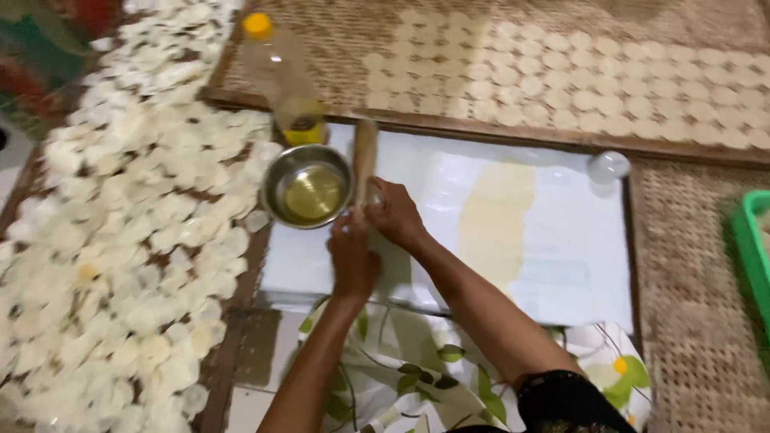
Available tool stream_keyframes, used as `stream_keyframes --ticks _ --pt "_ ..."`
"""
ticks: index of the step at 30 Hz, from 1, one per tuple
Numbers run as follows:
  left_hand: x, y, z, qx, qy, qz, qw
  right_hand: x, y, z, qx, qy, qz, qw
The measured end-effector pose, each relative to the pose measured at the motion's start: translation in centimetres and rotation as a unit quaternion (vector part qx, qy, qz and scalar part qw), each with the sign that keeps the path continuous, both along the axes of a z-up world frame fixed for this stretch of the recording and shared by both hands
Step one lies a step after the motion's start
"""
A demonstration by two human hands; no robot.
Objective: The person uses a circular cutter to cut small round pieces from a flattened sheet of dough. They then pick up the cut pieces and place them onto a woven tray nearby.
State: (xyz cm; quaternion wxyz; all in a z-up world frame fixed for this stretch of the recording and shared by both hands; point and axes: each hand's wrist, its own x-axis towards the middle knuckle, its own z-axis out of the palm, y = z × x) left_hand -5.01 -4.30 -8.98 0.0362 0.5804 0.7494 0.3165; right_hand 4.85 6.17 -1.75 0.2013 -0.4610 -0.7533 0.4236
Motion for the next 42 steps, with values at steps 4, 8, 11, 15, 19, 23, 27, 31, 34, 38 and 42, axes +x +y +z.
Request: stream_keyframes --ticks 4,8,11,15,19,23,27,31,34,38,42 --pt "1.4 0.0 1.1 -0.016 0.0 0.041 0.999 8.4 1.6 2.1 0.013 0.057 0.001 0.998" --pt "3.4 -0.7 5.3 -0.109 0.123 0.069 0.984 22.3 8.2 2.2 0.13 0.098 -0.13 0.978" --pt "5.3 0.2 7.1 -0.055 0.173 0.013 0.983 32.1 11.7 1.5 0.396 -0.114 -0.112 0.904" --pt "8.0 3.9 5.2 0.018 0.124 -0.114 0.986 37.8 13.1 -0.3 0.452 -0.258 -0.112 0.846" --pt "8.7 8.2 2.1 0.007 0.033 -0.12 0.992 37.5 13.2 -0.4 0.379 -0.299 -0.085 0.872" --pt "8.1 11.2 1.2 0.064 -0.064 -0.121 0.988 37.4 13.7 -0.4 0.397 -0.289 -0.078 0.868" --pt "8.2 11.8 2.4 0.151 -0.145 -0.093 0.973 33.4 12.7 3.8 0.129 -0.371 -0.155 0.906" --pt "8.2 12.4 4.9 0.074 -0.216 -0.07 0.971 32.6 11.8 4.9 0.16 -0.378 -0.116 0.904" --pt "7.7 12.3 6.7 0.083 -0.264 -0.058 0.959 30.5 12.3 6.1 0.149 -0.351 -0.109 0.918" --pt "7.2 12.0 8.3 -0.014 -0.509 -0.004 0.86 25.8 12.2 6.3 0.211 -0.182 0.007 0.96" --pt "7.3 11.8 8.8 -0.033 -0.571 0.02 0.82 21.4 11.5 7.8 0.209 -0.194 0.065 0.956"
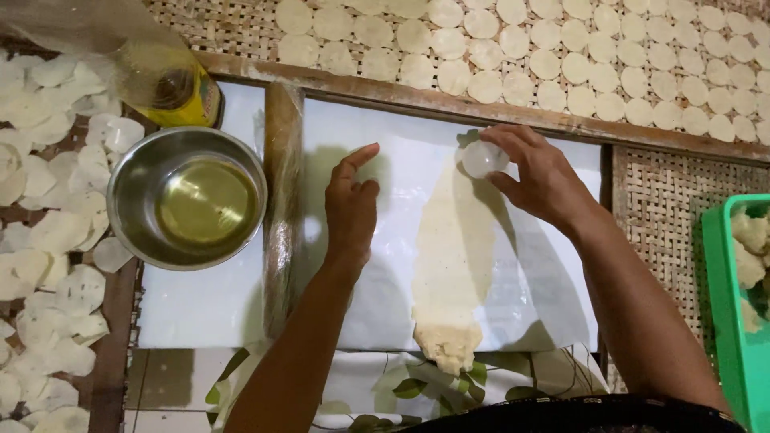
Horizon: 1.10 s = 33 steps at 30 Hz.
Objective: The person uses a circular cutter to cut small round pieces from a flattened sheet of dough. They then pick up the cut pieces and place them onto a woven tray nearby.
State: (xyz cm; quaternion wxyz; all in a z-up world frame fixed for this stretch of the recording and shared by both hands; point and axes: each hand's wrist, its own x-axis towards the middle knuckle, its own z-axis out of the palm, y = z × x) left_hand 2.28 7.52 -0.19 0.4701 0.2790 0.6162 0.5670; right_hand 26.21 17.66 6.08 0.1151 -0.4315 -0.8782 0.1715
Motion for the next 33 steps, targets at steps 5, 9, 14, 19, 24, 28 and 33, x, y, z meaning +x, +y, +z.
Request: stream_keyframes --ticks 5,9,14,19,24,28,33 --pt "0.0 -0.5 1.8 0.008 -0.026 0.003 1.0 -1.2 0.1 -0.3 -0.016 -0.034 -0.001 0.999" --pt "0.2 -0.8 2.3 0.02 -0.054 -0.006 0.998 -1.5 0.2 -0.9 0.005 -0.036 0.018 0.999" --pt "0.1 -0.9 1.9 0.043 -0.045 -0.029 0.998 -1.8 0.4 -1.1 -0.003 -0.071 0.023 0.997" --pt "-0.1 -1.4 2.1 0.058 -0.045 -0.037 0.997 -1.7 0.6 -1.9 -0.004 -0.086 0.031 0.996" --pt "0.0 -1.4 1.4 0.068 -0.041 -0.037 0.996 -2.2 0.3 -1.5 0.085 -0.162 0.064 0.981" --pt "-0.3 -1.5 2.2 0.053 -0.058 -0.035 0.996 -2.3 0.8 -2.3 0.092 -0.176 0.065 0.978" --pt "-0.4 -1.4 2.0 0.057 -0.047 -0.036 0.997 -2.8 1.0 -1.6 0.084 -0.181 0.077 0.977"
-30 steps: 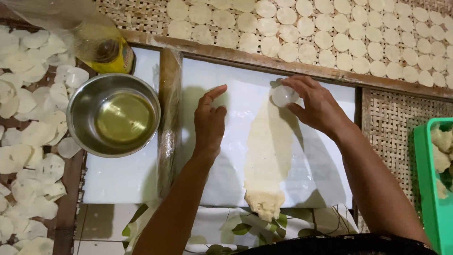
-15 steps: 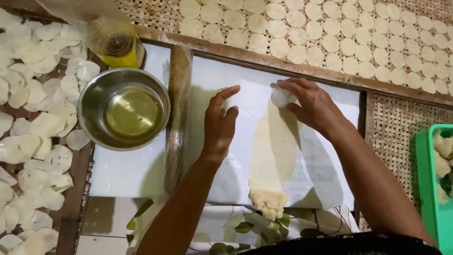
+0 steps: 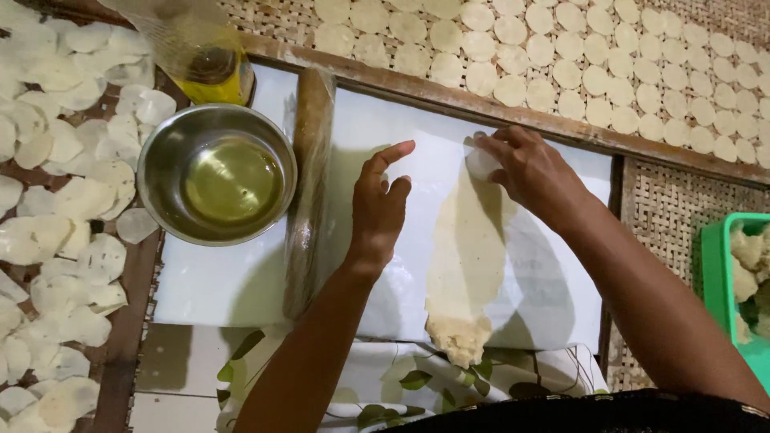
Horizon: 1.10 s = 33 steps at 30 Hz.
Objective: The person uses a circular cutter to cut small round pieces from a flattened sheet of dough. They then pick up the cut pieces and place them onto a woven tray nearby.
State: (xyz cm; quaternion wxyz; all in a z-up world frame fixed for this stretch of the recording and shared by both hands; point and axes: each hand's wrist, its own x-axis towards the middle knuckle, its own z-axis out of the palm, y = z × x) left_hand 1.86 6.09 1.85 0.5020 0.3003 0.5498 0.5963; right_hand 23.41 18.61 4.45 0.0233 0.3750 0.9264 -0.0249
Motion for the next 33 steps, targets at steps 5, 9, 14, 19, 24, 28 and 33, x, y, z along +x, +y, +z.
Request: stream_keyframes --ticks 5,9,14,19,24,28,33 --pt "0.0 -0.4 0.1 -0.006 -0.015 0.0 1.0 0.5 0.8 -0.2 0.003 -0.005 0.017 1.0" --pt "-0.1 -0.6 0.9 -0.007 -0.021 0.004 1.0 -0.4 0.2 1.3 -0.02 0.001 0.041 0.999" --pt "0.2 -0.7 0.0 -0.001 -0.019 0.0 1.0 0.0 0.2 2.0 -0.045 0.004 0.018 0.999" --pt "0.2 -0.6 0.0 -0.006 -0.015 -0.003 1.0 0.8 1.3 0.7 -0.023 0.004 -0.007 1.0" --pt "0.4 -0.5 0.0 0.007 -0.011 -0.013 1.0 0.5 0.4 1.1 -0.028 0.013 -0.003 1.0" --pt "0.6 -0.5 -0.5 0.018 -0.018 -0.011 1.0 -0.1 -0.1 1.5 -0.069 0.029 -0.019 0.997" --pt "0.9 -0.6 0.5 -0.015 -0.013 -0.018 1.0 0.9 0.7 1.1 -0.167 0.146 -0.075 0.972"
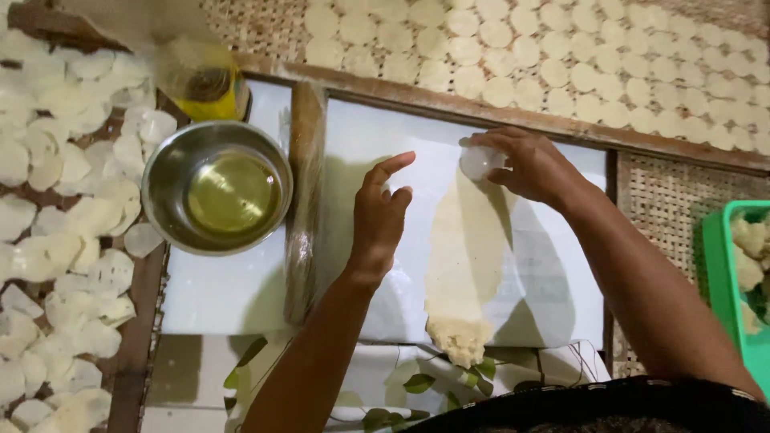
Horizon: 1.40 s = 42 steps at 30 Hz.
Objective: The person uses a circular cutter to cut small round pieces from a flattened sheet of dough. They then pick up the cut pieces and place them onto a woven tray nearby.
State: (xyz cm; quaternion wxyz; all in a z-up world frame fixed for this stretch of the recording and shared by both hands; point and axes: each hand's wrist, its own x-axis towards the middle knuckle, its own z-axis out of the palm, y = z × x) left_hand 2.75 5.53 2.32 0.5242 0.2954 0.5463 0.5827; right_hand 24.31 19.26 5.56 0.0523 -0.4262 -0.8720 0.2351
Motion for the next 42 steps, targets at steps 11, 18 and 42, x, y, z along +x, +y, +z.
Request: stream_keyframes --ticks 11,18,42 --pt "-0.2 -0.3 0.7 0.019 0.011 0.013 1.0 7.7 -2.3 0.8 -0.04 0.049 -0.193 0.979" --pt "0.0 -0.4 0.6 0.019 -0.014 0.01 1.0 4.7 -4.5 -0.2 0.034 -0.03 -0.083 0.996" --pt "-0.1 -0.5 -0.5 0.021 -0.016 -0.008 1.0 2.5 -5.2 1.3 0.069 -0.102 -0.031 0.992"
